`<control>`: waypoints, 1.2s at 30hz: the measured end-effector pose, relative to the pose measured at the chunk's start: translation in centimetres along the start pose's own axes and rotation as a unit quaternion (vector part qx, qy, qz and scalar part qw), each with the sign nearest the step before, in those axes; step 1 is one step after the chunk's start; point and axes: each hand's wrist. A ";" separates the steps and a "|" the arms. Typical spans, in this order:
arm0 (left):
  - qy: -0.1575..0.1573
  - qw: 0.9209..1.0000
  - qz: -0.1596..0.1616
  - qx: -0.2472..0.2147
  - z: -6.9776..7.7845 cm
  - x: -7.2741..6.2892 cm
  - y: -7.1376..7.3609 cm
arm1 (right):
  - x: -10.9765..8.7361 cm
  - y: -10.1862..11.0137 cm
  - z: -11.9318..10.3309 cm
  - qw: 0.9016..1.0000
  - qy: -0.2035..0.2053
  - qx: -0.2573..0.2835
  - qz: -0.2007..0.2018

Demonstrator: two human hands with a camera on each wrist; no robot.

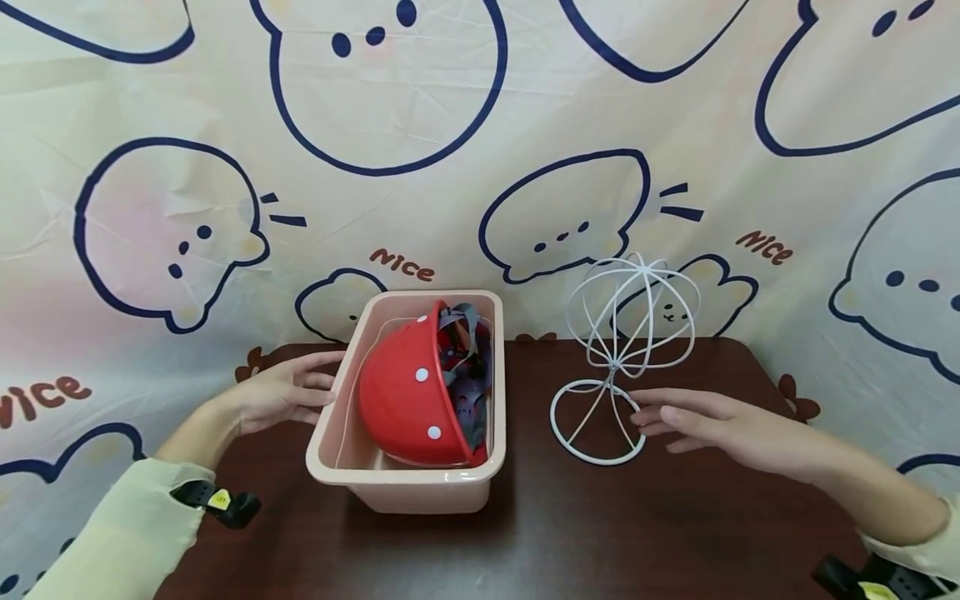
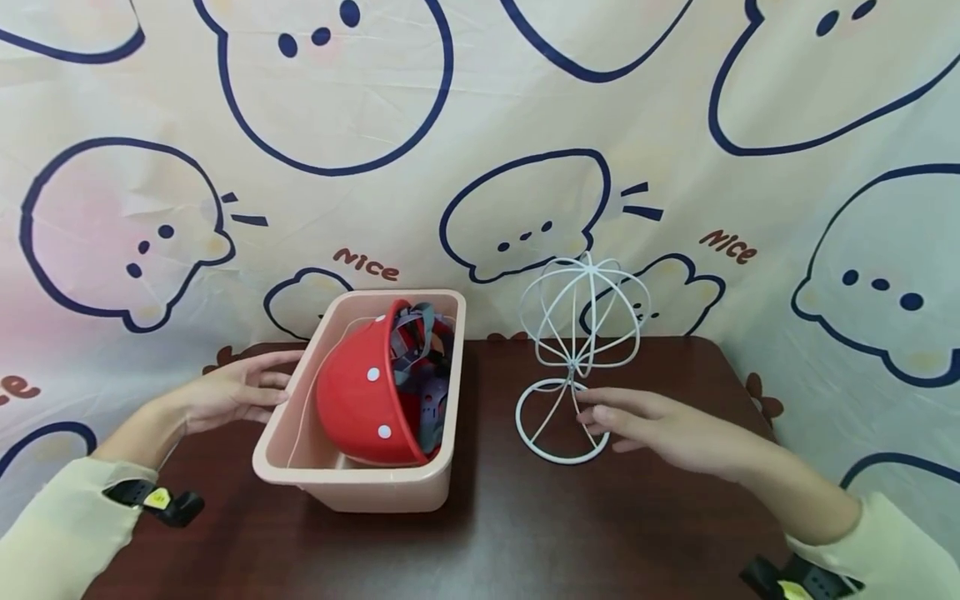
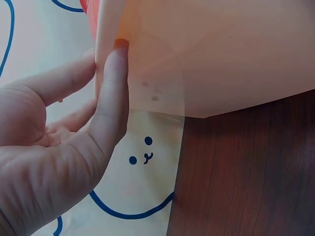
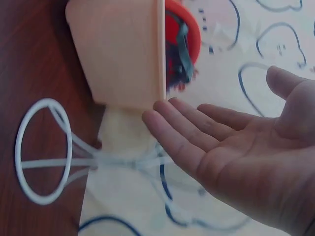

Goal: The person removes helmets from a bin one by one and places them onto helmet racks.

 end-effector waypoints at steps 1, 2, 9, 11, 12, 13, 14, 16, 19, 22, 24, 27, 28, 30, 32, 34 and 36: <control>0.000 1.000 0.001 -0.001 0.0 0.0 0.0 | 0.5 -0.5 -0.4 1.000 0.002 -0.003 -0.002; 0.000 1.000 0.002 -0.001 -0.1 0.0 0.0 | 1.0 -1.0 -0.8 1.000 0.004 -0.009 -0.003; -0.001 1.000 0.008 -0.001 -0.2 0.0 -0.1 | 4.5 -3.8 -3.6 1.000 0.023 -0.020 0.007; 0.000 1.000 0.007 -0.002 -0.3 0.0 -0.1 | 5.5 -4.5 -4.2 1.000 0.020 -0.007 0.012; 0.001 1.000 0.007 -0.003 -0.3 0.0 -0.1 | 6.0 -4.8 -4.5 1.000 0.021 0.000 0.014; 0.001 1.000 0.007 -0.003 -0.3 0.0 -0.1 | 6.6 -5.1 -4.7 1.000 0.021 0.002 0.017; 0.002 1.000 0.006 -0.003 -0.3 0.0 0.0 | 7.1 -5.4 -5.0 1.000 0.020 0.006 0.020; 0.002 1.000 0.005 -0.003 -0.4 0.0 0.0 | 8.2 -5.9 -5.4 0.999 0.020 0.016 0.023; 0.002 1.000 0.004 -0.003 -0.4 0.1 0.1 | 9.8 -6.6 -6.2 0.999 0.011 0.024 0.035; 0.000 1.000 0.003 -0.004 -0.4 0.1 0.1 | 11.3 -7.2 -7.2 0.998 -0.008 0.034 0.044; 0.000 1.000 0.002 -0.005 -0.4 0.0 0.2 | 12.4 -7.6 -7.7 0.998 -0.018 0.036 0.046; -0.001 1.000 -0.002 -0.006 -0.4 0.0 0.2 | 13.8 -8.3 -8.1 0.997 -0.031 0.050 0.047; -0.001 1.000 -0.004 -0.007 -0.5 0.1 0.2 | 14.2 -8.5 -8.3 0.997 -0.035 0.053 0.046; -0.001 1.000 -0.006 -0.007 -0.5 0.1 0.1 | 15.0 -9.0 -8.6 0.996 -0.038 0.063 0.044; 0.000 1.000 -0.004 -0.007 -0.4 0.2 0.1 | 15.8 -9.4 -8.9 0.995 -0.040 0.075 0.045; 0.001 1.000 -0.002 -0.008 -0.4 0.2 0.1 | 16.6 -9.9 -9.2 0.995 -0.036 0.082 0.044; 0.003 1.000 0.000 -0.008 -0.4 0.2 0.1 | 17.4 -10.3 -9.4 0.994 -0.034 0.093 0.044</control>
Point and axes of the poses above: each hand's wrist, its own x-axis towards the middle knuckle, its own y-axis out of the back of the hand, z = x × y, and after that the axes turned 7 degrees about z, right-handed
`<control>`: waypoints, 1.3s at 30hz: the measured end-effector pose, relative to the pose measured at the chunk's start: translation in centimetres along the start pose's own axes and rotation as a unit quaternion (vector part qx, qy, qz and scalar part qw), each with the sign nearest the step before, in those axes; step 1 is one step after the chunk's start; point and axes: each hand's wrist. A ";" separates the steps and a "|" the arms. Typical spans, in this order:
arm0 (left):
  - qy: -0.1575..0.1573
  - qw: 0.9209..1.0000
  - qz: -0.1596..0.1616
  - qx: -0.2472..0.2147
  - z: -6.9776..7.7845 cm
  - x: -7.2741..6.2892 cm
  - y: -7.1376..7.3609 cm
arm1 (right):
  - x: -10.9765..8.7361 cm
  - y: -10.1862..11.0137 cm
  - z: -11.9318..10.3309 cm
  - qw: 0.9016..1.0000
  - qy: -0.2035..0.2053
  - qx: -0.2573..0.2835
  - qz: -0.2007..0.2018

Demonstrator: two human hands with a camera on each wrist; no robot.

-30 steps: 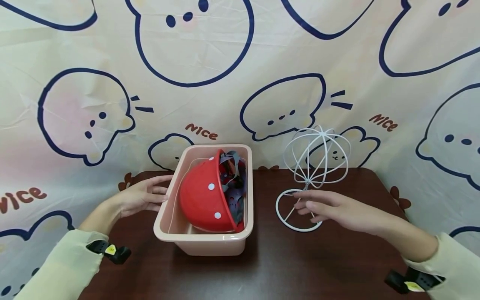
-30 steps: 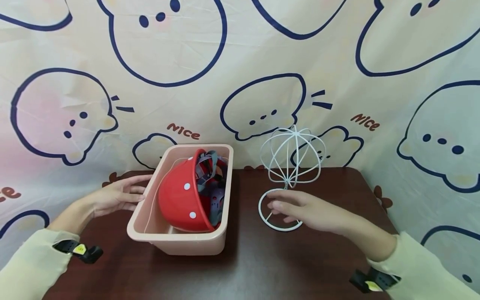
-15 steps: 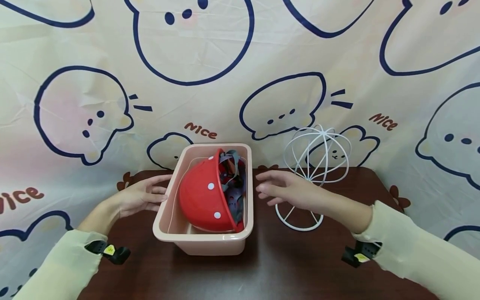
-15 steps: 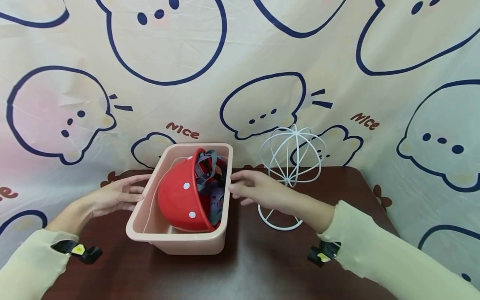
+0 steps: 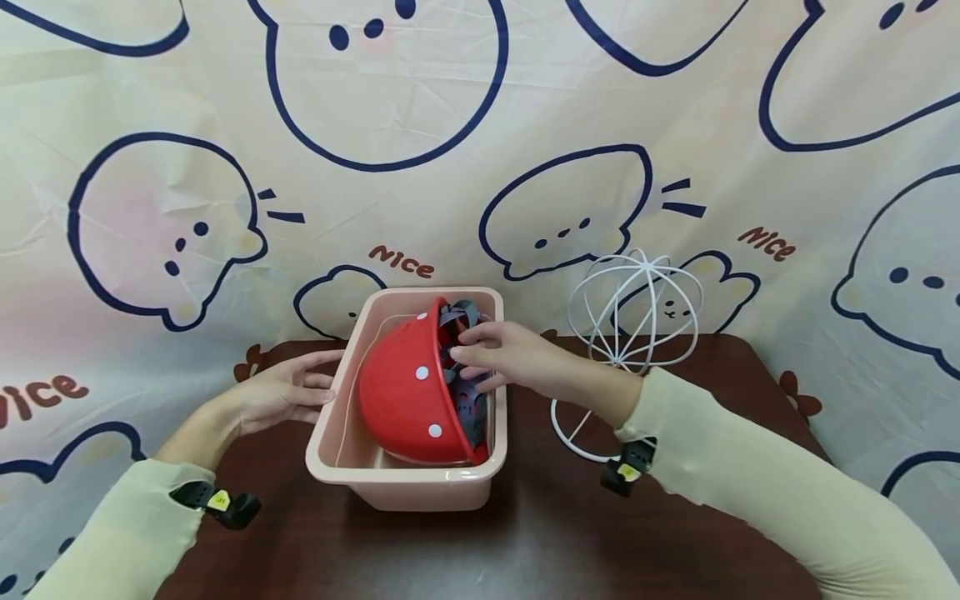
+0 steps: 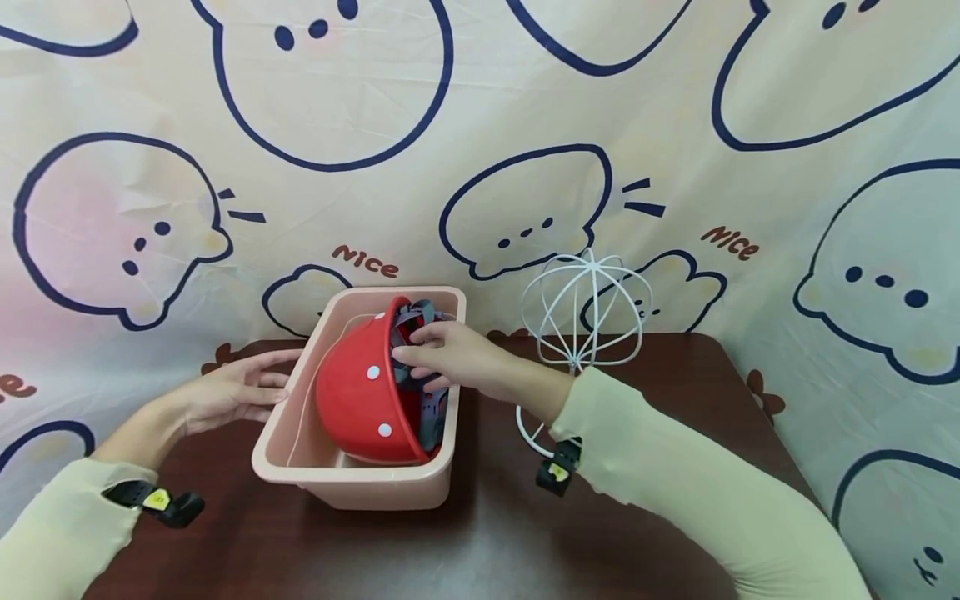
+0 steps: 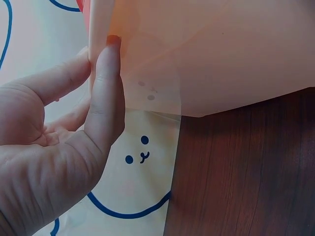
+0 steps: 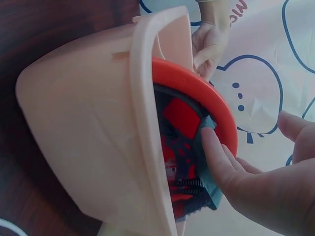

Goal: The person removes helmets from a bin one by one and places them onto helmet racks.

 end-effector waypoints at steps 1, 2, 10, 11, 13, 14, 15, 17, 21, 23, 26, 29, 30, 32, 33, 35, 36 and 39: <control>0.001 1.000 0.001 0.000 0.0 0.0 0.0 | 0.4 -0.3 -0.1 1.000 0.000 0.005 0.001; 0.001 1.000 0.000 -0.001 -0.1 0.0 0.0 | 0.7 -0.6 -0.2 1.000 -0.003 0.009 0.001; 0.001 1.000 0.000 -0.003 -0.2 0.0 -0.1 | 3.0 -3.0 0.1 0.999 -0.047 0.017 0.013; 0.001 1.000 0.000 -0.003 -0.2 0.0 -0.1 | 3.1 -3.2 0.1 0.998 -0.052 0.019 0.013; 0.003 1.000 -0.002 -0.005 -0.1 0.0 -0.2 | 3.4 -3.8 0.2 0.998 -0.060 0.023 0.014; 0.004 1.000 -0.002 -0.005 -0.1 0.0 -0.2 | 3.4 -4.1 0.3 0.998 -0.063 0.020 0.016; 0.004 1.000 -0.004 -0.006 -0.2 0.0 -0.2 | 3.4 -4.3 0.3 0.998 -0.064 0.017 0.019; 0.005 1.000 -0.006 -0.008 -0.2 0.0 -0.1 | 3.4 -4.8 0.3 0.998 -0.065 0.008 0.027; 0.007 1.000 -0.010 -0.012 -0.3 0.0 0.0 | 3.3 -5.5 0.4 0.997 -0.058 -0.001 0.049; 0.007 1.000 -0.010 -0.012 -0.3 -0.1 0.0 | 3.3 -5.6 0.5 0.997 -0.052 -0.002 0.059; 0.003 1.000 -0.008 -0.010 -0.2 -0.1 0.1 | 3.4 -5.7 0.6 0.997 -0.040 -0.005 0.070; 0.001 1.000 -0.004 -0.006 0.0 -0.1 0.0 | 3.4 -5.9 0.6 0.996 -0.028 -0.020 0.083; 0.001 1.000 -0.003 -0.005 0.0 -0.1 -0.1 | 3.4 -6.0 0.6 0.995 -0.025 -0.026 0.089; 0.003 1.000 0.000 -0.004 0.1 -0.1 -0.1 | 3.4 -6.1 0.6 0.994 -0.020 -0.039 0.098; 0.004 1.000 0.000 -0.005 0.1 -0.1 -0.1 | 3.3 -6.2 0.5 0.994 -0.019 -0.045 0.102; 0.006 1.000 0.001 -0.005 0.1 -0.1 -0.1 | 3.3 -6.3 0.4 0.993 -0.017 -0.049 0.107; 0.006 1.000 0.002 -0.005 0.1 -0.1 -0.2 | 3.3 -6.3 0.4 0.992 -0.018 -0.053 0.110; 0.006 1.000 0.002 -0.005 0.1 -0.1 -0.2 | 3.1 -6.3 0.2 0.991 -0.022 -0.056 0.117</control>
Point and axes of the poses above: each hand's wrist, its own x-axis towards the middle knuckle, its own y-axis out of the back of the hand, z = x × y, and after that the axes turned 7 degrees about z, right-handed
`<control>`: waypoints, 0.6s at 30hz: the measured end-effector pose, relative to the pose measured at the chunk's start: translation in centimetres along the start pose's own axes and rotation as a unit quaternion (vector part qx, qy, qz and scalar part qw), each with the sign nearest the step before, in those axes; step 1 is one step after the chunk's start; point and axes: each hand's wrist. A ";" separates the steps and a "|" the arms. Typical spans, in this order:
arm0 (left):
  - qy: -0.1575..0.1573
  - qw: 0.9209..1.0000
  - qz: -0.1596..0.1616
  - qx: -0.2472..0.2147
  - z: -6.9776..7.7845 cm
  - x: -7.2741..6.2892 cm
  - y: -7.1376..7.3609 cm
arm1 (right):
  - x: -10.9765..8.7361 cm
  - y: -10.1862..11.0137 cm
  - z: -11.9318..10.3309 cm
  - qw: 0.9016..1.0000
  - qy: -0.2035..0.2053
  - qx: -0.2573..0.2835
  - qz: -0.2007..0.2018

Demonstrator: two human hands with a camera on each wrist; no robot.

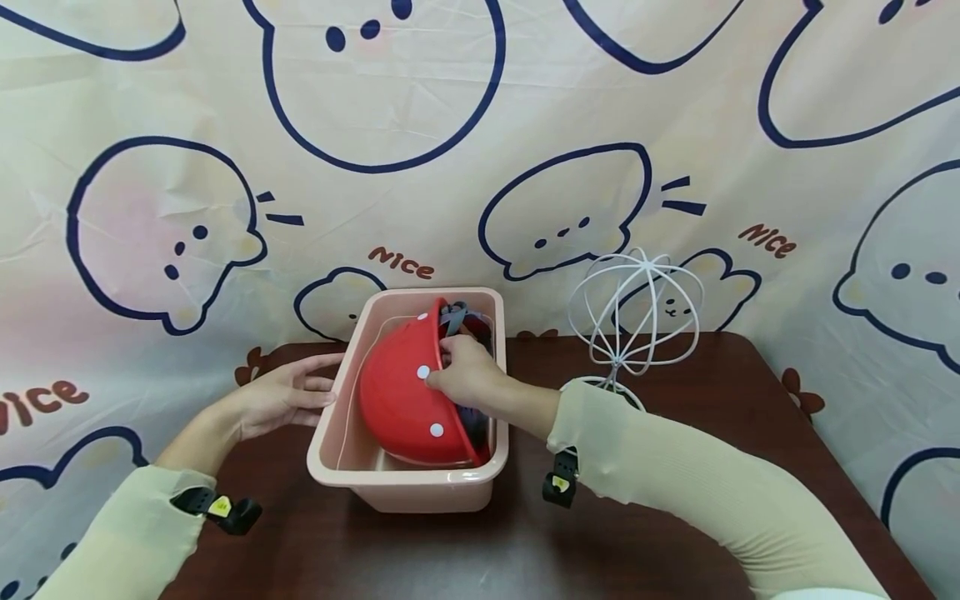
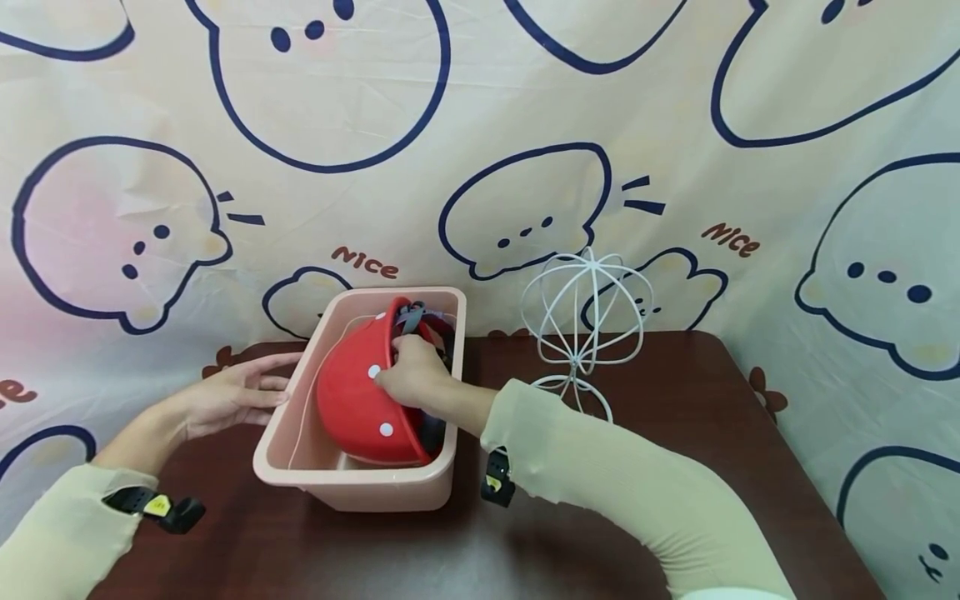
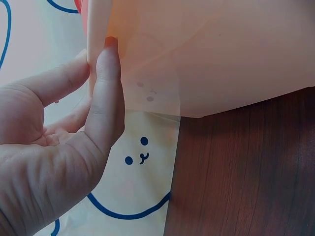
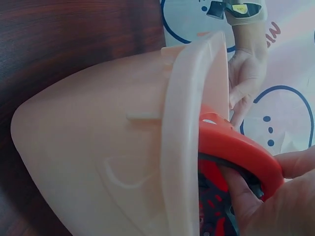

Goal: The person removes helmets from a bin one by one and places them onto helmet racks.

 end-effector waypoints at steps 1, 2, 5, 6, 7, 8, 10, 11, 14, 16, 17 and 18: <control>0.000 1.000 0.001 0.001 0.0 0.0 0.0 | 0.0 0.1 -0.1 1.000 -0.001 0.002 0.002; -0.001 1.000 0.001 0.001 -0.1 0.0 0.0 | -0.1 0.2 -0.2 1.000 -0.002 0.004 0.003; -0.002 1.000 0.006 0.005 -0.1 0.0 -0.1 | -0.2 0.8 -0.8 1.000 -0.006 0.017 0.010; -0.003 1.000 0.007 0.007 0.0 0.0 -0.1 | -0.2 1.0 -1.0 1.000 -0.007 0.024 0.011; -0.004 1.000 0.008 0.008 0.0 0.0 -0.1 | -0.2 1.3 -1.3 0.999 -0.007 0.034 0.010; -0.004 1.000 0.009 0.010 0.0 0.0 -0.1 | -0.2 1.6 -1.6 0.999 -0.006 0.045 0.009; -0.004 1.000 0.014 0.016 0.1 0.0 -0.1 | -0.3 2.3 -2.3 0.998 -0.004 0.068 0.006; -0.003 1.000 0.015 0.018 0.1 0.0 -0.1 | -0.4 2.6 -2.7 0.997 -0.002 0.078 0.007; -0.004 1.000 0.017 0.022 0.0 0.0 -0.2 | -0.7 3.7 -3.7 0.994 0.007 0.106 0.006; -0.006 1.000 0.014 0.022 0.0 -0.1 -0.2 | -1.0 4.3 -4.3 0.993 0.016 0.115 0.011; -0.007 1.000 0.012 0.021 -0.1 0.0 -0.2 | -1.1 4.7 -4.5 0.992 0.020 0.122 0.013; -0.008 1.000 0.009 0.018 -0.1 0.0 -0.2 | -1.3 5.0 -4.8 0.991 0.026 0.129 0.015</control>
Point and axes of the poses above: each hand's wrist, its own x-axis towards the middle knuckle, its own y-axis out of the back of the hand, z = x × y, and after that the axes turned 7 degrees about z, right-handed
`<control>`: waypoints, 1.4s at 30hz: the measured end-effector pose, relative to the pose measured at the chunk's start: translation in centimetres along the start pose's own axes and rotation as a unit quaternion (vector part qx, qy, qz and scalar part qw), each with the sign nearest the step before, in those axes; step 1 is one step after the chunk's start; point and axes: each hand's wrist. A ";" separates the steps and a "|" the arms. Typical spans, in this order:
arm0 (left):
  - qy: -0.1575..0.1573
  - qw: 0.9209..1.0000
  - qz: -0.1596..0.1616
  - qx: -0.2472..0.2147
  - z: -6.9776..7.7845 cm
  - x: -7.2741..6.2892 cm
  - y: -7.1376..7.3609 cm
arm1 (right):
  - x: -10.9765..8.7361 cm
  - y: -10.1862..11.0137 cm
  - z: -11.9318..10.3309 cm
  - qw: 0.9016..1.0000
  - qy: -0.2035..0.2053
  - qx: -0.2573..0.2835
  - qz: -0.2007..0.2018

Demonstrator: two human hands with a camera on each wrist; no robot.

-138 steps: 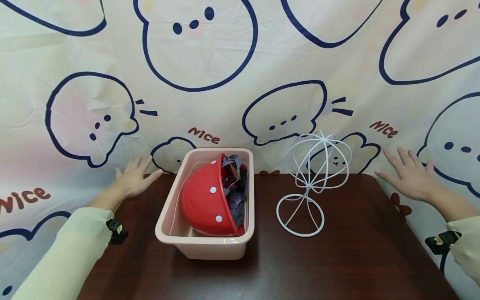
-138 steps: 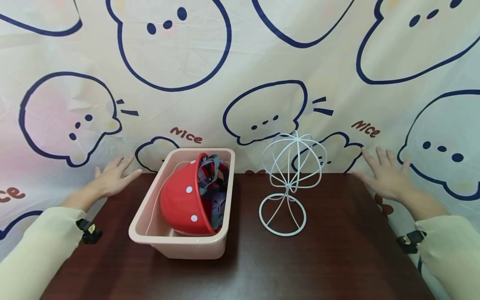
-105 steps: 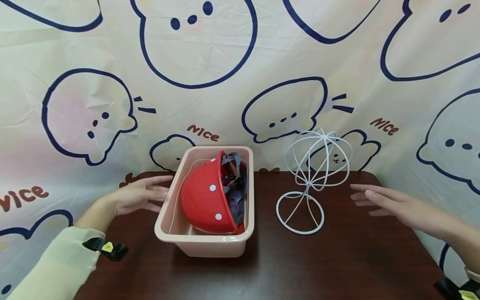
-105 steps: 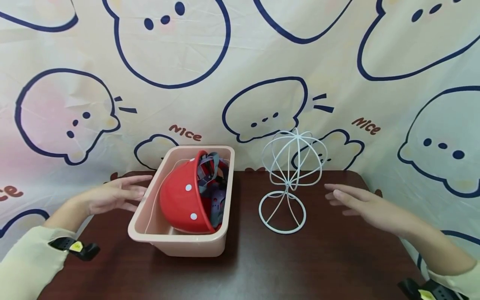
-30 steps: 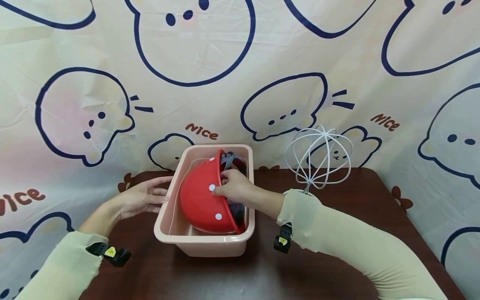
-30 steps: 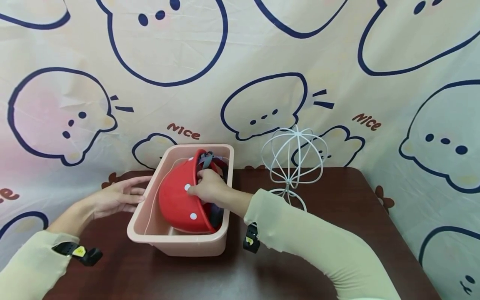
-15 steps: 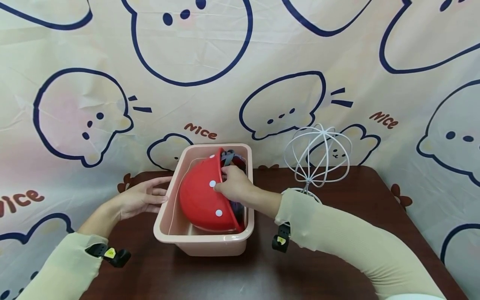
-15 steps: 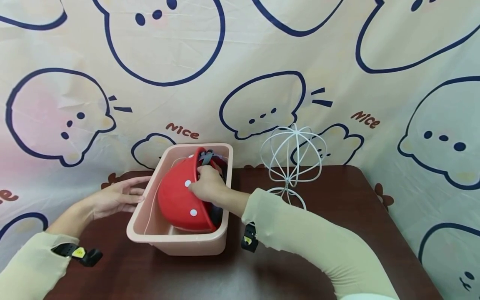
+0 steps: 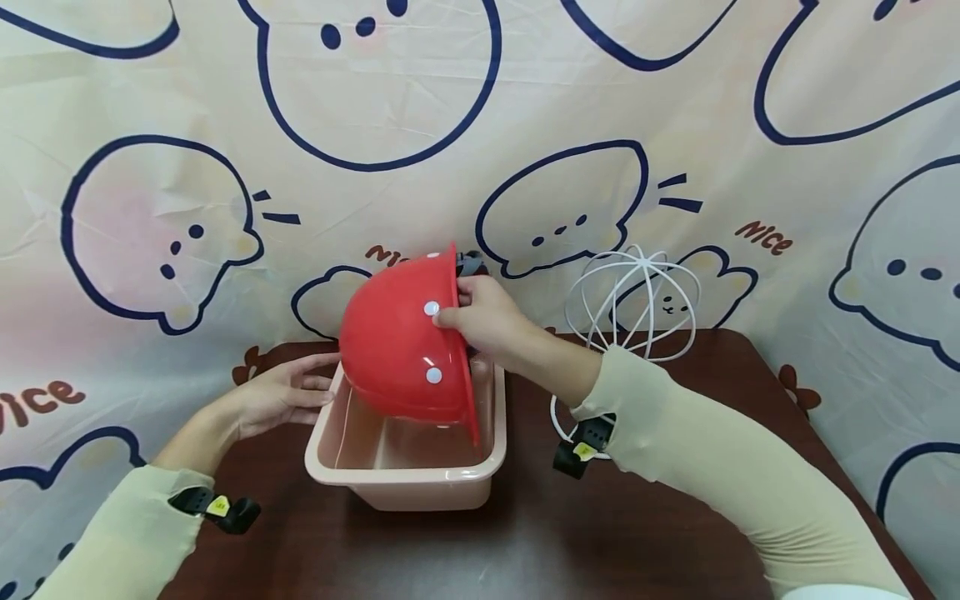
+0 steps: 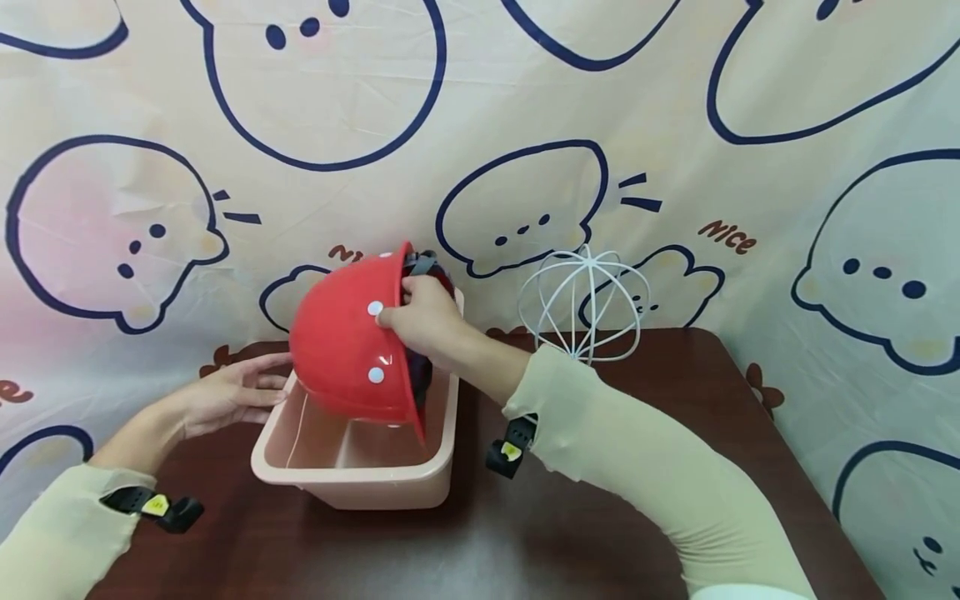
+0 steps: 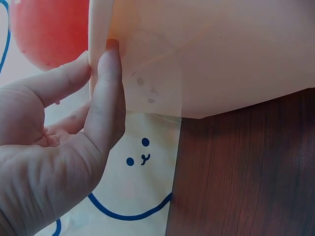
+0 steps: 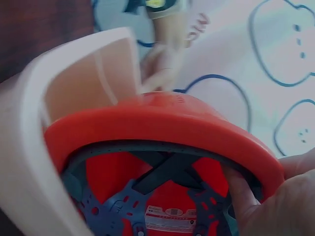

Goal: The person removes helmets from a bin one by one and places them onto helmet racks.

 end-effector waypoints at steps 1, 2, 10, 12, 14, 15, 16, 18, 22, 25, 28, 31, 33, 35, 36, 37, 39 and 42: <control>0.000 1.000 -0.003 -0.002 0.0 0.0 0.0 | -0.1 0.2 -0.3 1.000 0.005 0.008 0.002; 0.000 1.000 -0.006 -0.004 0.0 0.0 0.1 | -0.3 0.3 -0.5 1.000 0.008 0.018 0.003; 0.000 1.000 0.009 0.017 0.0 -0.3 0.1 | -1.6 0.8 -0.7 0.995 0.016 0.094 0.018; -0.001 0.999 0.019 0.025 0.0 -0.5 0.0 | -1.8 0.9 -0.5 0.993 0.023 0.115 0.023; -0.004 0.999 0.031 0.038 0.0 -0.6 -0.2 | -1.9 1.1 -0.3 0.991 0.029 0.131 0.028; -0.005 0.998 0.036 0.045 0.1 -0.7 -0.3 | -1.9 1.2 -0.2 0.989 0.033 0.139 0.030; -0.008 0.998 0.042 0.056 0.2 -0.8 -0.4 | -1.9 1.3 -0.1 0.988 0.036 0.145 0.031; -0.013 0.995 0.058 0.078 0.4 -0.9 -0.5 | -1.9 1.5 0.2 0.987 0.043 0.152 0.039; -0.032 0.988 0.102 0.109 1.3 -1.0 -0.7 | -1.8 2.1 0.6 0.981 0.061 0.178 0.048; -0.052 0.985 0.133 0.094 2.2 -1.4 -0.7 | -1.8 2.4 1.1 0.976 0.070 0.201 0.049; -0.067 0.985 0.146 0.061 3.0 -1.9 -1.0 | -1.6 2.8 1.7 0.970 0.079 0.224 0.052; -0.064 0.987 0.147 0.029 3.6 -2.3 -1.7 | -1.5 3.0 2.2 0.962 0.088 0.251 0.057; -0.057 0.988 0.145 0.011 3.9 -2.4 -2.4 | -1.4 3.1 2.6 0.957 0.093 0.270 0.058; -0.049 0.989 0.141 -0.008 4.1 -2.6 -3.2 | -1.3 3.1 2.9 0.952 0.092 0.284 0.063; -0.045 0.989 0.138 -0.021 4.1 -2.6 -3.6 | -1.3 3.1 3.1 0.950 0.090 0.290 0.066; -0.041 0.989 0.134 -0.037 4.2 -2.6 -4.0 | -1.3 3.1 3.2 0.948 0.092 0.296 0.067; -0.032 0.989 0.124 -0.076 4.2 -2.6 -4.7 | -1.3 3.0 3.4 0.942 0.096 0.313 0.071; -0.020 0.986 0.105 -0.132 4.2 -2.5 -5.8 | -1.2 2.9 3.6 0.926 0.112 0.352 0.075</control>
Point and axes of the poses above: each hand's wrist, its own x-axis towards the middle knuckle, its own y-axis out of the back of the hand, z = x × y, and after that the axes turned 7 degrees about z, right-handed
